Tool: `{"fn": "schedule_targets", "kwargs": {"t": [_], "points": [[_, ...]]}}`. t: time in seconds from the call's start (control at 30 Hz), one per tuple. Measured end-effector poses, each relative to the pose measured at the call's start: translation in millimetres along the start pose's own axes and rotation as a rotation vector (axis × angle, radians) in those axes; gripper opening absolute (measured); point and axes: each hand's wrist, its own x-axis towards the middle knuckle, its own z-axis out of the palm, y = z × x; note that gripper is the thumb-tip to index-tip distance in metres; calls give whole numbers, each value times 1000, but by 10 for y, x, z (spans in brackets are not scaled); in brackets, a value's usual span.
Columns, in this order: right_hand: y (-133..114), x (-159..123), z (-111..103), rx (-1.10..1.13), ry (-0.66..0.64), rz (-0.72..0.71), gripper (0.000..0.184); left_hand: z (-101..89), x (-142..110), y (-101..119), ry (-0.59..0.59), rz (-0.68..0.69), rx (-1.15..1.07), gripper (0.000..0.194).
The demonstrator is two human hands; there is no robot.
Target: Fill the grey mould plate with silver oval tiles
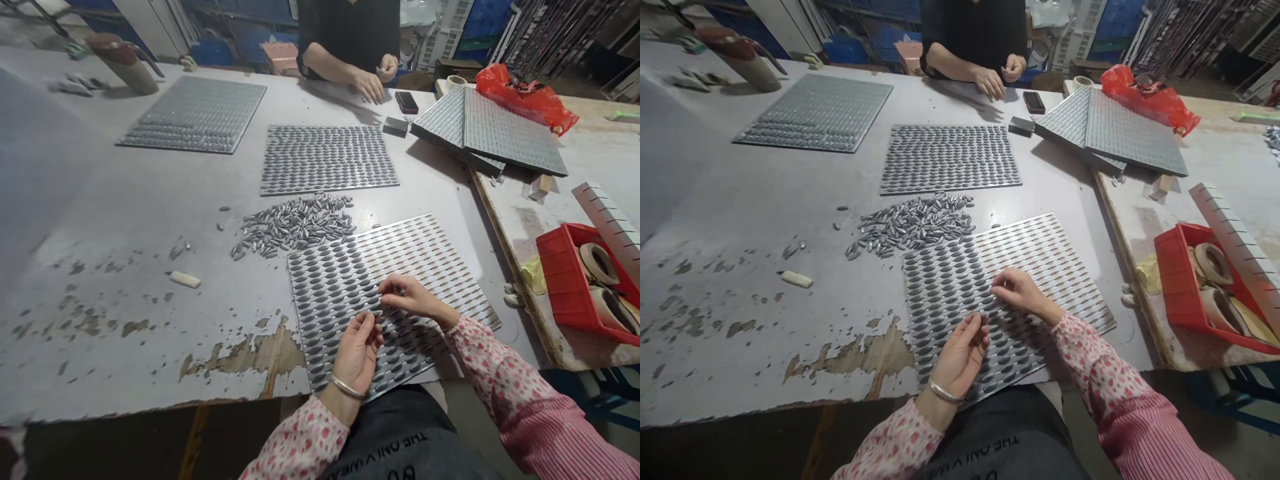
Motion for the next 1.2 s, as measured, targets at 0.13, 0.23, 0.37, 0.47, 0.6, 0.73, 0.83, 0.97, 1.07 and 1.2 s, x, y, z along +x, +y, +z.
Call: {"fn": "schedule_targets", "kwargs": {"t": [0.13, 0.23, 0.37, 0.47, 0.6, 0.73, 0.83, 0.97, 1.07, 1.2], "points": [[-148, -123, -6, 262, -155, 30, 29, 30, 60, -17, -14, 44, 21, 17], [-19, -120, -42, 336, -19, 111, 28, 40, 103, -4, -57, 125, 80, 25], [299, -18, -156, 161, 187, 215, 17, 49, 171, 129, -124, 269, 272, 25], [464, 64, -212, -131, 179, 156, 9, 97, 247, 309, -210, 428, 612, 17], [506, 142, -237, -486, 64, 13, 8, 252, 404, 525, -282, 635, 1042, 8], [453, 194, -280, -675, -32, -46, 8, 438, 599, 586, -238, 806, 1613, 8], [421, 206, -320, -695, -74, -77, 16, 522, 722, 544, -156, 843, 2047, 16], [419, 164, -334, -537, 46, -15, 19, 534, 816, 472, -107, 861, 2172, 19], [444, 118, -291, -299, 115, 132, 13, 510, 838, 442, -88, 889, 2197, 19], [437, 96, -204, -261, 120, 232, 7, 488, 824, 409, -66, 920, 2213, 19]]}}
